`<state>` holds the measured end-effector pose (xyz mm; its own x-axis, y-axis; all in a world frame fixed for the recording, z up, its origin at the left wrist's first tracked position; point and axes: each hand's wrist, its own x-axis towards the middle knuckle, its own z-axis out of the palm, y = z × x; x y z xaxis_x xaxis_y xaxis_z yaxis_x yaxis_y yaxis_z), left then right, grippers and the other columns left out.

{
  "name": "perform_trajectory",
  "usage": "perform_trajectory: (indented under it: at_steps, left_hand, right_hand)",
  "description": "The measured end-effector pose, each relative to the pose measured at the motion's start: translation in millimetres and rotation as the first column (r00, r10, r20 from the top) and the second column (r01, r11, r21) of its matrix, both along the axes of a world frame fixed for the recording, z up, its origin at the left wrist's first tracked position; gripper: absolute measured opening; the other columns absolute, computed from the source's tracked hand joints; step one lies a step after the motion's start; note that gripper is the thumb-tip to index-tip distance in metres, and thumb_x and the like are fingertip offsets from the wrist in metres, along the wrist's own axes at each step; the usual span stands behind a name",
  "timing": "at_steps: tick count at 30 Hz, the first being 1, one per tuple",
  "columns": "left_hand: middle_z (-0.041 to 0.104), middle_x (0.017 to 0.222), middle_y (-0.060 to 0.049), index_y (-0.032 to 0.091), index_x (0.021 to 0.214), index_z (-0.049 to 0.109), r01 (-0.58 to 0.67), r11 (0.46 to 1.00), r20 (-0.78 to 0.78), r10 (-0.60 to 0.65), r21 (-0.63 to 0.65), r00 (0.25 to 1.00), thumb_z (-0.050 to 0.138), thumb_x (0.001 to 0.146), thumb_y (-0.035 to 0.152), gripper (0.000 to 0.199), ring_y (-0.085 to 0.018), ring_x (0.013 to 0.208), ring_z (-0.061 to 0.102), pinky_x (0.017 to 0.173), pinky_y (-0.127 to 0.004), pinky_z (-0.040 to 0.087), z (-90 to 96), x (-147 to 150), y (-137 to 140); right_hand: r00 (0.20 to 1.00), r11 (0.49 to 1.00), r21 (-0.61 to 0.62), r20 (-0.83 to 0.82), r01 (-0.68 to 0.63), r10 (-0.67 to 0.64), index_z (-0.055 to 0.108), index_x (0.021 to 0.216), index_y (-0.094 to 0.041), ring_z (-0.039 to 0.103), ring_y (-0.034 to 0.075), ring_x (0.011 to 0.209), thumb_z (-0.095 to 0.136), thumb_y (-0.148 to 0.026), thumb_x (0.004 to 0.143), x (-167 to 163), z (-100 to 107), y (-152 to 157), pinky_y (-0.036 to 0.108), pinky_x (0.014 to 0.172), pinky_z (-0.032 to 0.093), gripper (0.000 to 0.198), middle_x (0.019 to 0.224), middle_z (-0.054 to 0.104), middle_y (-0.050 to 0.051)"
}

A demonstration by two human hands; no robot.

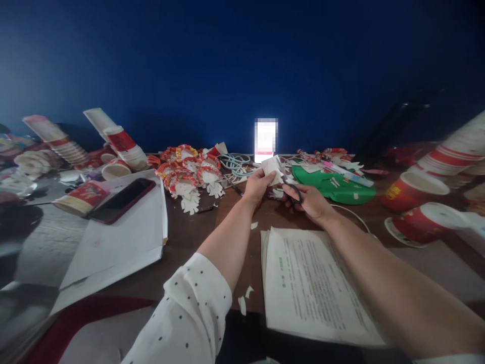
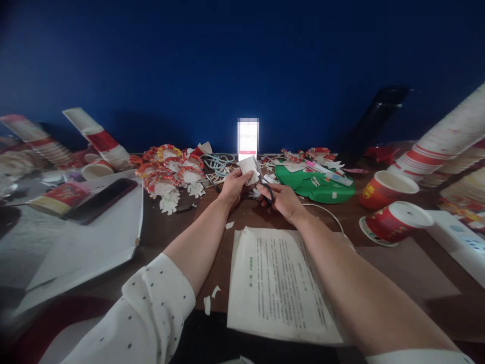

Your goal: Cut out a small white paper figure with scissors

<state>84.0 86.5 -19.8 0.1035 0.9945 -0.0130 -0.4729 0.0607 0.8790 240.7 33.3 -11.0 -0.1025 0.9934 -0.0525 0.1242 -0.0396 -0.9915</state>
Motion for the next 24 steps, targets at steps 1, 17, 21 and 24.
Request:
perform_trajectory:
  at_steps: [1,17,21,24]
  left_hand:
    - [0.071,0.071,0.0,0.015,0.085,0.071,0.008,1.0,-0.003,-0.008,-0.004,1.0,0.085,0.068,0.03,0.027,-0.013,0.063,0.064,0.067,-0.027,0.053,0.7,-0.1,-0.5]
    - [0.07,0.069,-0.001,0.014,0.085,0.073,0.03,0.999,-0.09,-0.032,-0.018,0.995,0.078,0.076,0.026,0.016,-0.011,0.059,0.059,0.059,-0.023,0.048,1.3,-2.1,-0.2]
    - [0.07,0.069,-0.001,0.014,0.084,0.072,0.025,0.999,-0.087,-0.027,-0.023,0.996,0.082,0.073,0.026,0.019,-0.011,0.059,0.06,0.059,-0.023,0.048,1.2,-1.8,0.5]
    - [0.068,0.067,-0.001,0.014,0.082,0.071,0.021,0.999,-0.072,-0.023,-0.025,0.997,0.083,0.073,0.026,0.019,-0.01,0.057,0.059,0.058,-0.022,0.048,1.0,-1.4,0.4]
  right_hand:
    - [1.0,1.0,0.004,0.002,0.003,-0.003,0.074,0.075,-0.018,0.058,0.013,0.06,0.084,-0.065,0.067,0.1,0.0,-0.1,0.023,0.044,0.029,0.048,0.077,0.07,0.006]
    - [1.0,0.999,0.032,0.018,0.007,-0.007,0.071,0.071,-0.018,0.053,0.012,0.056,0.083,-0.066,0.068,-0.3,-0.5,-1.0,0.024,0.046,0.036,0.05,0.068,0.064,0.003]
    - [1.0,0.999,0.043,0.01,0.012,-0.013,0.07,0.069,-0.018,0.053,0.013,0.056,0.084,-0.068,0.065,-2.4,2.9,-2.9,0.024,0.046,0.036,0.052,0.067,0.063,0.002]
    - [0.999,0.999,0.048,0.031,0.014,-0.016,0.069,0.068,-0.018,0.052,0.012,0.054,0.083,-0.071,0.066,-3.1,4.5,-4.2,0.025,0.046,0.036,0.054,0.064,0.062,0.002]
